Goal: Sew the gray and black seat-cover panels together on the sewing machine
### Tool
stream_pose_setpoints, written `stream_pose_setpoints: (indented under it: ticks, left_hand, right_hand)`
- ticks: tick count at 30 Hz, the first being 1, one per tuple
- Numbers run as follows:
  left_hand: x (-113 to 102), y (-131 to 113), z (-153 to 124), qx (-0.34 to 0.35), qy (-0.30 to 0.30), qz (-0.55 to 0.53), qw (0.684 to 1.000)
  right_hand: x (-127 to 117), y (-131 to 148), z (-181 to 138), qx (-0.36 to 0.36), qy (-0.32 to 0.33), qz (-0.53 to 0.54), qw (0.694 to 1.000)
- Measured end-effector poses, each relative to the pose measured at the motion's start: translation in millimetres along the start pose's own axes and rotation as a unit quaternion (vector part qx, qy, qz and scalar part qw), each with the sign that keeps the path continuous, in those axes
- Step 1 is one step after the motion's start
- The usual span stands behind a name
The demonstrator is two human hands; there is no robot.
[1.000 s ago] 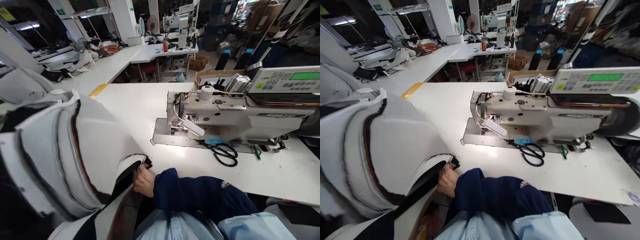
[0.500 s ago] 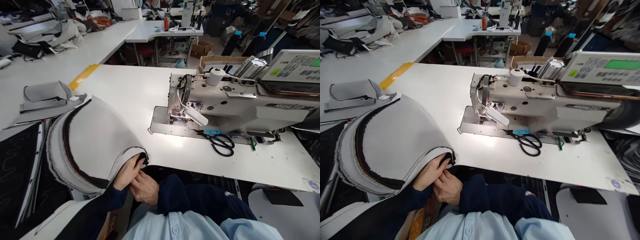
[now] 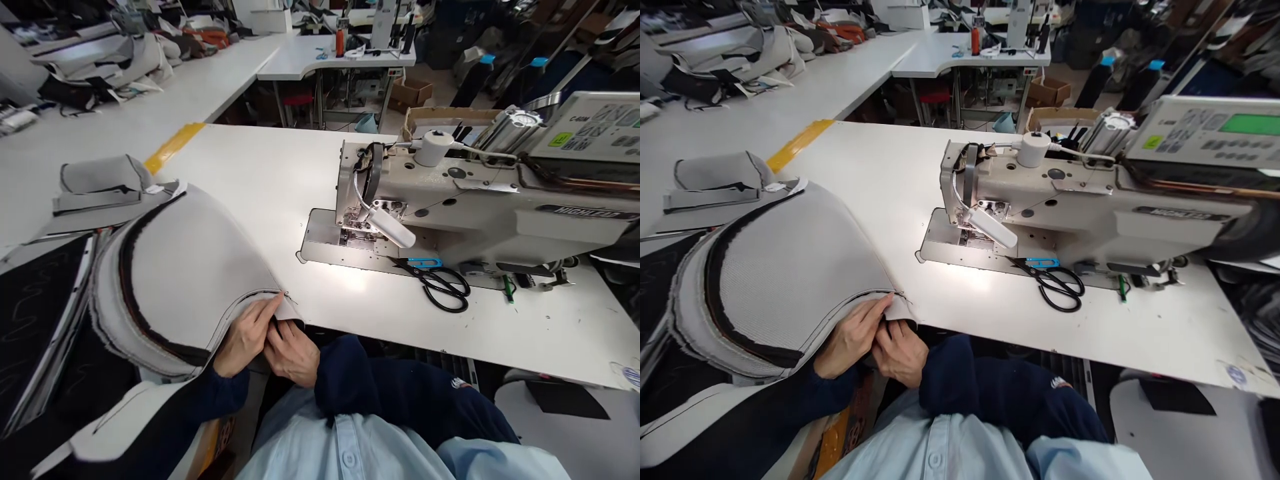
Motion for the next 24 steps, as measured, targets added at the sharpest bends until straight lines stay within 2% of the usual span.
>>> stream_pose_setpoints:
  ticks: [4,9,11,13,15,17,19,21,24]
  left_hand:
    - [9.6,21.3,-9.8,0.001,0.037,0.01,0.999]
    - [16.5,42.9,19.0,0.018,0.092,-0.042,0.995]
    - [21.6,47.7,28.5,0.012,0.095,-0.07,0.993]
    - [25.5,46.6,26.3,0.017,0.07,-0.085,0.994]
    - [28.0,44.9,12.3,0.013,0.03,-0.087,0.996]
    - [30.0,46.9,-5.1,-0.016,0.0,-0.081,0.997]
    - [30.3,48.4,-14.1,-0.046,-0.014,-0.089,0.995]
    - [26.1,43.4,-6.9,-0.042,-0.028,-0.127,0.991]
    - [16.3,43.4,25.8,-0.062,-0.072,-0.206,0.974]
  right_hand:
    - [-0.9,-4.4,8.7,-0.008,0.028,-0.011,1.0]
    - [12.0,-2.6,23.0,-0.032,0.091,0.012,0.995]
    - [12.5,-8.3,27.4,-0.025,0.092,0.009,0.995]
    - [8.5,-17.1,28.6,-0.004,0.073,0.001,0.997]
    - [1.4,-22.7,25.8,0.009,0.037,-0.009,0.999]
    - [-5.8,-24.5,20.8,0.021,0.0,-0.021,1.0]
    - [-8.2,-23.3,16.9,0.032,-0.01,-0.029,0.999]
    - [-4.4,-22.1,15.8,0.037,0.015,-0.029,0.999]
    - [0.5,-21.9,17.1,0.01,0.059,-0.036,0.998]
Point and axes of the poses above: each hand's wrist, its own z-axis towards the middle knuckle, its own x-axis out of the palm, y = z × x, the point moved 10 cm from there along z, towards the middle knuckle, and after that the axes turned 3 degrees about -z, right-handed, at the moved point
